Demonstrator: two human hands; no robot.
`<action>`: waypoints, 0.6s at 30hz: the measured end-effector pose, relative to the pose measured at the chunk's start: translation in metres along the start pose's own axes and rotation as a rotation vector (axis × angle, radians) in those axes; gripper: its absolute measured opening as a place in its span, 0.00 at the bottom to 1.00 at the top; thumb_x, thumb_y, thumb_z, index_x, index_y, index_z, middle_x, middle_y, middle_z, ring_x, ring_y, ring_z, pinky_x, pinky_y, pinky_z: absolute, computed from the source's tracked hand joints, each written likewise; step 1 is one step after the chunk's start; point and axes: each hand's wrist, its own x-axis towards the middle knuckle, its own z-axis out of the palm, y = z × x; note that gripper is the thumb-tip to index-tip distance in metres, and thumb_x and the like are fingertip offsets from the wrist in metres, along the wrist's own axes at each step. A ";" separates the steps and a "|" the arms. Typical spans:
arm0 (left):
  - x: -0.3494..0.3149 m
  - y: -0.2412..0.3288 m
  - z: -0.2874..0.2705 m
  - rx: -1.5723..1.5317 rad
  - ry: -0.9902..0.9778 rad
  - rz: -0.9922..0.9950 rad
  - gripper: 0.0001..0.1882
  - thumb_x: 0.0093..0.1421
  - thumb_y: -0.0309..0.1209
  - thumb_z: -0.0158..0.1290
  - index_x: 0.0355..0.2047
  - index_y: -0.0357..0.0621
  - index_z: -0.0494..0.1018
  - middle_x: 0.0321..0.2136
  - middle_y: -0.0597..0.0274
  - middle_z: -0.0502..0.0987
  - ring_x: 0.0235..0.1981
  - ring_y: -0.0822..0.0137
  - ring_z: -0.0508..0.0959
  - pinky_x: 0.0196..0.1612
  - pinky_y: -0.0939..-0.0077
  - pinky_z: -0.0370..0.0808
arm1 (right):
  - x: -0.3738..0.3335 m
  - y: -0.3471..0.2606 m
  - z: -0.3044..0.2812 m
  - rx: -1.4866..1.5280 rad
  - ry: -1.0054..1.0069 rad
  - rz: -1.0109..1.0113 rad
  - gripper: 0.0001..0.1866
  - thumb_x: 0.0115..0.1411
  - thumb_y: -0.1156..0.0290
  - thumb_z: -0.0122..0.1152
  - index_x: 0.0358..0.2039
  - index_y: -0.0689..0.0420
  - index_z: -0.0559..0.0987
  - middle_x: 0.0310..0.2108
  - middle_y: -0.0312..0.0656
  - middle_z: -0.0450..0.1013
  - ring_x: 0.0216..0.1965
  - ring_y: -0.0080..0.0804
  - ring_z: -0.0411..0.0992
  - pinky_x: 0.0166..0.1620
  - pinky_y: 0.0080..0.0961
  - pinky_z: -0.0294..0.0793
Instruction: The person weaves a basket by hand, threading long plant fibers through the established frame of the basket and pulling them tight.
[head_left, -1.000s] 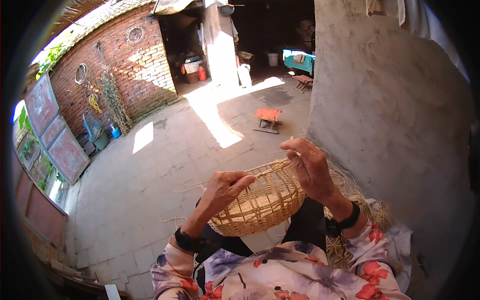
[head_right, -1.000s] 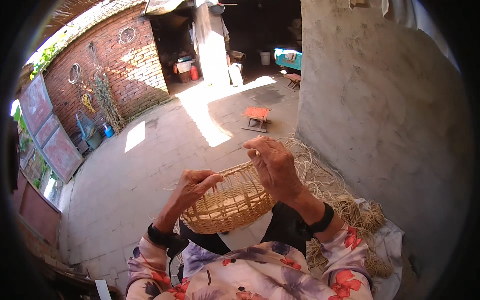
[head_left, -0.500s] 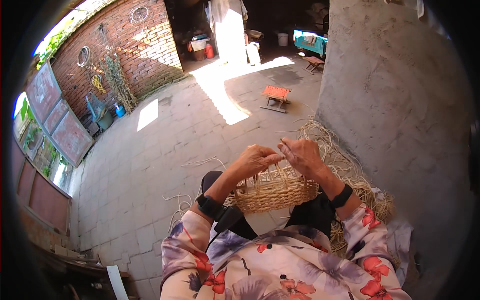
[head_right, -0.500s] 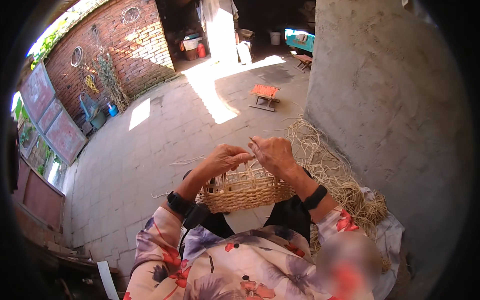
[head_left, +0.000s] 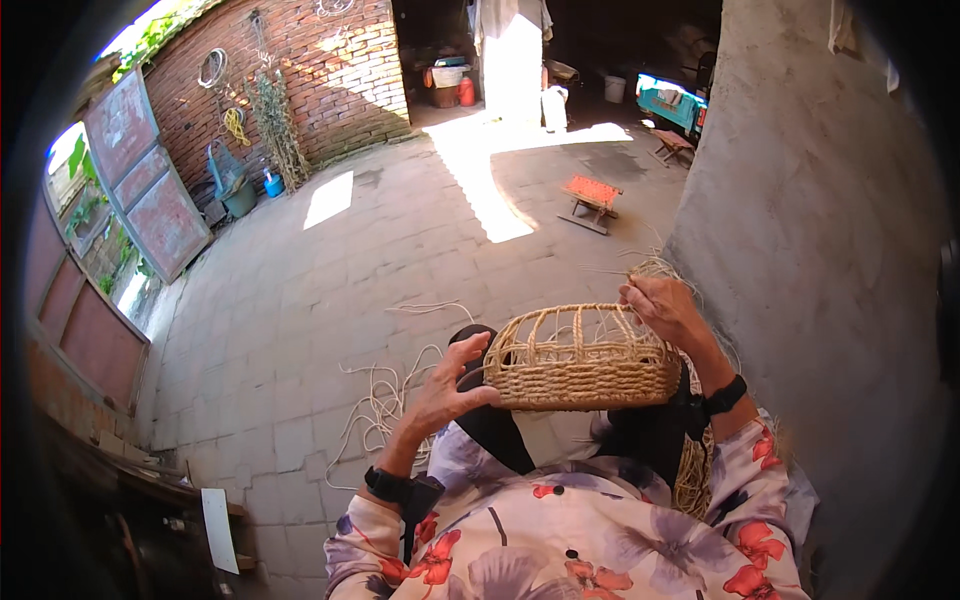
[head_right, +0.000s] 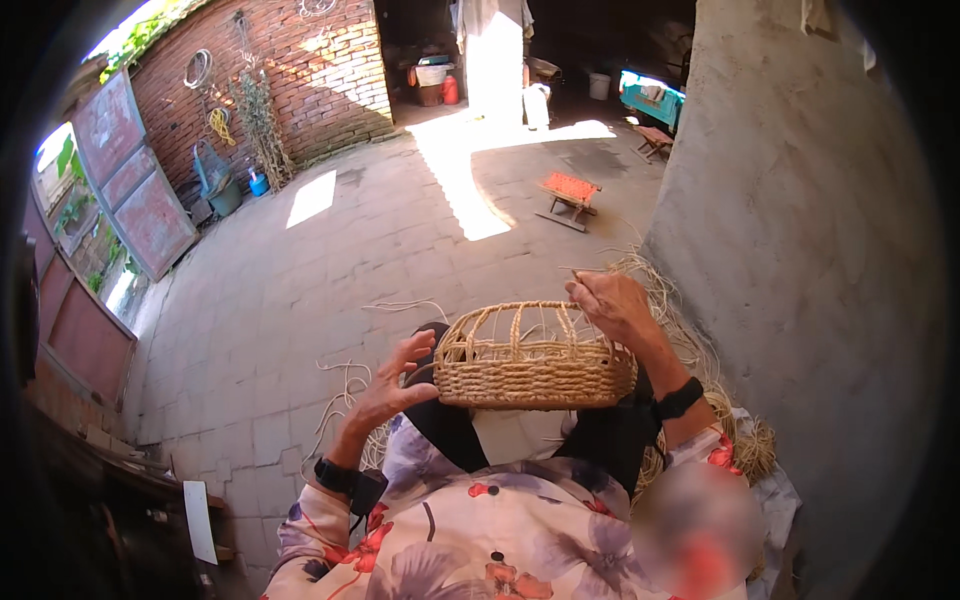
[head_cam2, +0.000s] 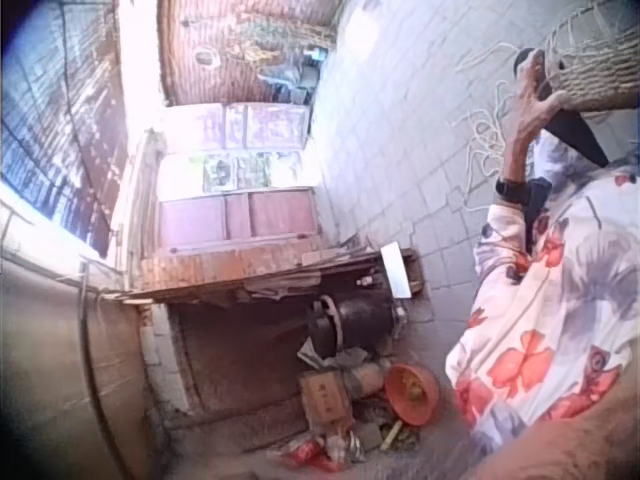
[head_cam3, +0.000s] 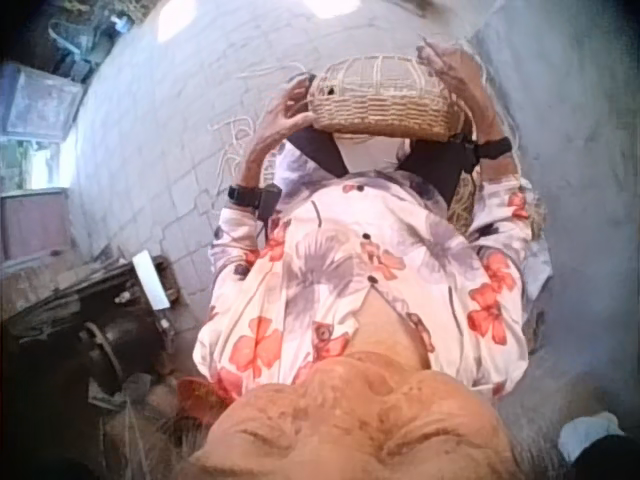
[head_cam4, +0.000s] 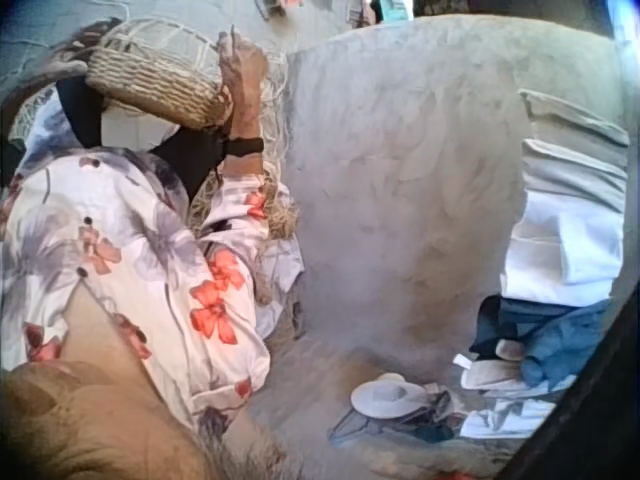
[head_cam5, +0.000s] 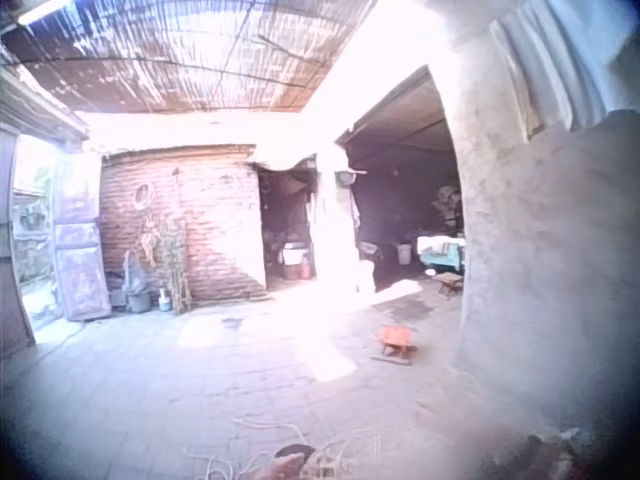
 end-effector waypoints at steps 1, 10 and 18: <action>-0.004 -0.005 0.003 0.084 0.012 0.027 0.47 0.49 0.43 0.67 0.66 0.46 0.58 0.62 0.51 0.62 0.61 0.55 0.67 0.64 0.60 0.64 | -0.004 -0.002 -0.001 0.035 0.008 0.032 0.17 0.67 0.58 0.49 0.31 0.58 0.78 0.23 0.41 0.77 0.21 0.30 0.76 0.32 0.29 0.73; -0.004 0.021 0.014 -0.032 0.160 0.173 0.38 0.52 0.39 0.65 0.62 0.44 0.64 0.55 0.54 0.71 0.60 0.58 0.69 0.63 0.60 0.64 | -0.031 0.040 -0.020 0.587 0.223 0.175 0.20 0.68 0.58 0.50 0.29 0.62 0.78 0.22 0.32 0.68 0.28 0.19 0.64 0.33 0.20 0.66; 0.010 0.053 0.025 0.135 0.388 0.303 0.24 0.58 0.43 0.61 0.49 0.42 0.73 0.42 0.55 0.74 0.44 0.61 0.75 0.50 0.66 0.71 | -0.039 0.046 -0.021 0.673 0.255 0.193 0.20 0.69 0.58 0.49 0.31 0.62 0.77 0.21 0.31 0.70 0.24 0.17 0.66 0.28 0.18 0.66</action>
